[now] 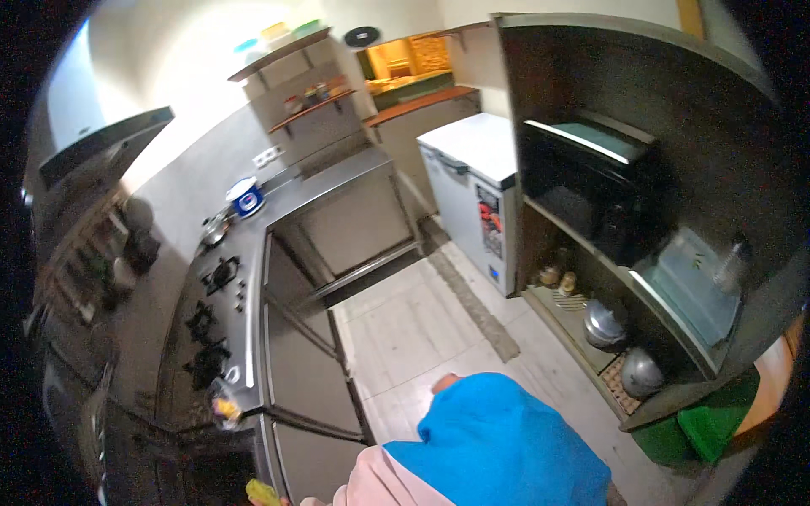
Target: The person washes plates, a pot, and a lid using a sponge and water, then rinses a strainer and wipes the counter with a cloth.
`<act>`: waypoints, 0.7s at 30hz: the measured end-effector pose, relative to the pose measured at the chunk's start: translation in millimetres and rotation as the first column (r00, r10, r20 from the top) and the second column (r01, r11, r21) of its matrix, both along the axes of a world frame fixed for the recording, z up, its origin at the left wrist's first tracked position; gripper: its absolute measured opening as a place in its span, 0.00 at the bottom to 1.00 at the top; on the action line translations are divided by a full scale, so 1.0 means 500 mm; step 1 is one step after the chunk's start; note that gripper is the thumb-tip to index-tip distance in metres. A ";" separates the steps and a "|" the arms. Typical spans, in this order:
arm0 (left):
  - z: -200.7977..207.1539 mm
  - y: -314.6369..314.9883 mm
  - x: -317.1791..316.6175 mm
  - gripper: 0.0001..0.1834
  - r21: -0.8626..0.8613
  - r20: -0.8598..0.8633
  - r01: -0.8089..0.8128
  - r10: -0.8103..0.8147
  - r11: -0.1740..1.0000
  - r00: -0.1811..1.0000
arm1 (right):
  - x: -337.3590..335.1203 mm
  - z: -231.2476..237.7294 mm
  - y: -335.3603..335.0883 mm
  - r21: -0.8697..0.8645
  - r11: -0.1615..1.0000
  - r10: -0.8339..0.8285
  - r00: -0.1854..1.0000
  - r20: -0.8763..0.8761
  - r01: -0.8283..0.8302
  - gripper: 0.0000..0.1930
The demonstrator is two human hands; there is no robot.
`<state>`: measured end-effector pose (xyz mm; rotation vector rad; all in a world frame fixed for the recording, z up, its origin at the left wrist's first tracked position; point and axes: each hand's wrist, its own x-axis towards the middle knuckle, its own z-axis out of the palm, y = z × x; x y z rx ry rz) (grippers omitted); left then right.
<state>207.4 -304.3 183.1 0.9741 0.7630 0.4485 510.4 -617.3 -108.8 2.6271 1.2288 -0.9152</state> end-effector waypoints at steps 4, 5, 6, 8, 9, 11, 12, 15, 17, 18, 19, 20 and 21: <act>-0.006 -0.129 0.101 0.20 -0.183 -0.010 0.183 -0.187 0.966 0.982 | -0.102 -0.067 -0.401 0.166 0.724 -0.668 0.741 -0.068 0.669 0.12; -0.005 -0.142 0.095 0.20 -0.231 -0.019 0.169 -0.179 0.958 0.984 | -0.134 -0.047 -0.439 0.189 0.582 -0.802 0.597 -0.034 0.791 0.11; -0.008 -0.176 0.142 0.20 -0.302 0.011 0.262 -0.271 0.917 0.963 | -0.170 -0.082 -0.545 0.246 0.090 -0.992 0.108 -0.063 0.965 0.11; -0.028 -0.207 0.186 0.21 -0.351 0.179 0.445 -0.407 0.824 0.896 | -0.242 -0.001 -0.624 0.197 0.040 -0.998 0.032 0.044 0.980 0.13; -0.033 -0.225 0.216 0.22 -0.321 0.334 0.612 -0.518 0.722 0.787 | -0.278 0.029 -0.669 0.235 -0.022 -1.000 -0.019 -0.016 0.972 0.14; 0.039 -0.320 0.272 0.28 -0.080 0.003 0.551 -0.553 0.831 0.833 | -0.319 0.011 -0.744 0.173 -0.196 -0.979 -0.183 -0.089 0.965 0.16; 0.033 -0.326 0.294 0.28 -0.075 0.005 0.556 -0.557 0.828 0.831 | -0.335 -0.010 -0.754 0.073 -0.294 -0.953 -0.286 -0.100 0.953 0.17; -0.035 -0.329 0.423 0.19 -0.092 -0.041 0.676 -0.681 0.732 0.731 | -0.405 -0.155 -0.757 0.190 -0.355 -0.925 -0.373 0.069 0.915 0.18; -0.065 -0.370 0.509 0.20 -0.034 -0.050 0.760 -0.761 0.649 0.647 | -0.441 -0.220 -0.739 0.143 -0.095 -0.989 -0.110 0.098 0.985 0.15; -0.075 -0.385 0.536 0.21 0.038 -0.070 0.802 -0.799 0.596 0.598 | -0.422 -0.215 -0.710 0.135 0.093 -0.995 0.087 0.045 0.987 0.12; -0.091 -0.397 0.563 0.24 0.075 0.007 0.839 -0.841 0.540 0.541 | -0.383 -0.184 -0.666 0.055 0.104 -0.993 0.107 -0.056 0.993 0.11; -0.098 -0.387 0.573 0.26 0.110 0.016 0.838 -0.844 0.535 0.536 | -0.323 -0.128 -0.616 0.180 0.262 -0.940 0.293 -0.174 0.948 0.13; -0.098 -0.410 0.595 0.27 0.120 0.021 0.873 -0.880 0.474 0.475 | -0.277 -0.072 -0.594 0.327 0.344 -0.868 0.431 -0.248 0.880 0.16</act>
